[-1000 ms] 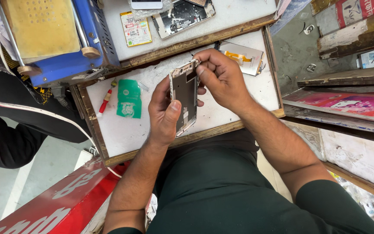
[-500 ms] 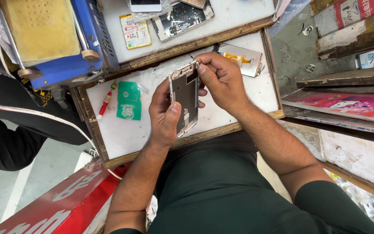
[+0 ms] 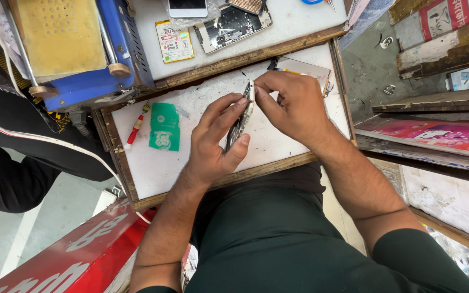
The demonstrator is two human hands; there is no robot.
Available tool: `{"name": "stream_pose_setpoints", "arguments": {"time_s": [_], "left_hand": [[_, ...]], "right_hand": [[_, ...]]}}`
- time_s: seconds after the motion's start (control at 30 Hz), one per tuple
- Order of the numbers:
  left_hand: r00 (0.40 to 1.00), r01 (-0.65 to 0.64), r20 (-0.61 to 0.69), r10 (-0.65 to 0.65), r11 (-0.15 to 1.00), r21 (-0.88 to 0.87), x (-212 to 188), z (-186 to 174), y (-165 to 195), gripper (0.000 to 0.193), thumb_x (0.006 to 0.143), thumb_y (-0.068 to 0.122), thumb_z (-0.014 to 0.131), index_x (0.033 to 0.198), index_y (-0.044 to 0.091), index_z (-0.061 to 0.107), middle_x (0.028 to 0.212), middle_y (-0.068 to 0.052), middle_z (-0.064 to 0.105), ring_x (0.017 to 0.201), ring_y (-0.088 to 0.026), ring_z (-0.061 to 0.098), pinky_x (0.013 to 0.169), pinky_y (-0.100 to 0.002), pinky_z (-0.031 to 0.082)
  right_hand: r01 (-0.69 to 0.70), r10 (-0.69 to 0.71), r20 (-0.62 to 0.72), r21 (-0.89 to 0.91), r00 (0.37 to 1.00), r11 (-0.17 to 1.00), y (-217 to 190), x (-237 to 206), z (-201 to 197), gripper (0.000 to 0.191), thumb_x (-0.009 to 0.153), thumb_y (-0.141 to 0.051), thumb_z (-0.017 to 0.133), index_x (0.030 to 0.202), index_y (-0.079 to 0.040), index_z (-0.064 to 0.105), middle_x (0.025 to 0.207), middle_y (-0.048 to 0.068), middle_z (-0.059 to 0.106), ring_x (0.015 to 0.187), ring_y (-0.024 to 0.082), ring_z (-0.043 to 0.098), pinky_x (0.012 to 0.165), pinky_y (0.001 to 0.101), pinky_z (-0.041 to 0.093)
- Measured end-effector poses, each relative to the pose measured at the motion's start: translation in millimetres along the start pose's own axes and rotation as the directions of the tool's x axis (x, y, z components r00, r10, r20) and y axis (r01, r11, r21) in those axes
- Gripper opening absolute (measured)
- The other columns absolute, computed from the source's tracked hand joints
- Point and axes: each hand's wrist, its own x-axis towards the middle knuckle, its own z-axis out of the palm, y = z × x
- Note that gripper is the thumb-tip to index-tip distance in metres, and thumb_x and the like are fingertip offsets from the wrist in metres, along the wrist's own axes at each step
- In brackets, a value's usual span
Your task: The person disassembles a smartphone, removes the screen and internal components, and then reassembles it with a new screen. They handle the phone, screen, and internal parts, connecting cables and securing components.
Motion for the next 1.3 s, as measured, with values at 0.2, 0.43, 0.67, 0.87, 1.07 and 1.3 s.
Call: {"name": "stream_pose_setpoints", "arguments": {"time_s": [0.2, 0.43, 0.67, 0.87, 1.07, 1.3], "left_hand": [[0.998, 0.007, -0.065, -0.007, 1.000, 0.012, -3, -1, -6, 0.051, 0.106, 0.018, 0.064, 0.153, 0.007, 0.050, 0.147, -0.020, 0.054, 0.128, -0.029, 0.065, 0.105, -0.036, 0.061], [0.938, 0.093, -0.129, -0.322, 0.592, -0.801, 0, -18, -14, 0.064, 0.109, 0.034, 0.061, 0.161, 0.007, 0.035, 0.140, -0.022, 0.059, 0.114, -0.034, 0.070, 0.089, -0.045, 0.066], [0.923, 0.060, -0.127, -0.363, 0.462, -0.885, 3, -10, -11, 0.063, 0.111, 0.038, 0.060, 0.158, 0.007, 0.032, 0.138, -0.021, 0.058, 0.118, -0.035, 0.068, 0.095, -0.047, 0.064], [0.944, 0.061, -0.109, -0.312, 0.489, -0.870, -1, 4, -7, 0.068, 0.109, 0.039, 0.060, 0.162, 0.011, 0.028, 0.142, -0.020, 0.057, 0.123, -0.031, 0.065, 0.086, -0.045, 0.065], [0.939, 0.048, -0.129, -0.319, 0.491, -0.870, -7, 5, -12, 0.064, 0.112, 0.038, 0.059, 0.159, 0.008, 0.029, 0.138, -0.021, 0.058, 0.123, -0.032, 0.066, 0.095, -0.047, 0.064], [0.948, 0.058, -0.108, -0.299, 0.496, -0.867, -6, 7, -9, 0.066, 0.111, 0.038, 0.058, 0.163, 0.012, 0.027, 0.146, -0.023, 0.054, 0.122, -0.031, 0.067, 0.095, -0.046, 0.065]], "right_hand": [[0.142, -0.146, -0.094, -0.057, 0.985, 0.988, -12, -1, 0, 0.005, 0.094, -0.005, 0.075, 0.092, -0.006, 0.071, 0.084, 0.005, 0.072, 0.074, 0.016, 0.069, 0.061, 0.0308, 0.052], [0.043, -0.056, 0.190, 0.070, 0.980, 0.997, -30, -24, -19, 0.018, 0.088, -0.016, 0.080, 0.100, -0.005, 0.071, 0.095, 0.006, 0.076, 0.081, 0.015, 0.074, 0.063, 0.0278, 0.057], [-0.264, 0.150, 0.347, 0.309, 0.926, 0.914, -24, -33, 15, 0.019, 0.106, -0.017, 0.059, 0.111, -0.003, 0.072, 0.088, 0.003, 0.077, 0.079, 0.010, 0.076, 0.070, 0.0258, 0.061], [-0.386, 0.255, 0.367, 0.349, 0.895, 0.854, -14, -36, 36, 0.020, 0.106, -0.016, 0.059, 0.102, 0.000, 0.070, 0.075, 0.003, 0.072, 0.066, 0.007, 0.064, 0.060, 0.0242, 0.053], [-0.417, 0.185, 0.444, 0.509, 0.877, 0.753, -8, -40, 35, 0.012, 0.103, -0.009, 0.062, 0.107, 0.001, 0.066, 0.085, 0.003, 0.071, 0.077, 0.005, 0.067, 0.067, 0.0224, 0.057], [-0.310, 0.115, 0.378, 0.509, 0.919, 0.803, 7, -47, 37, 0.013, 0.105, -0.009, 0.062, 0.106, 0.003, 0.067, 0.086, 0.004, 0.071, 0.079, 0.008, 0.068, 0.071, 0.0243, 0.058]]}}
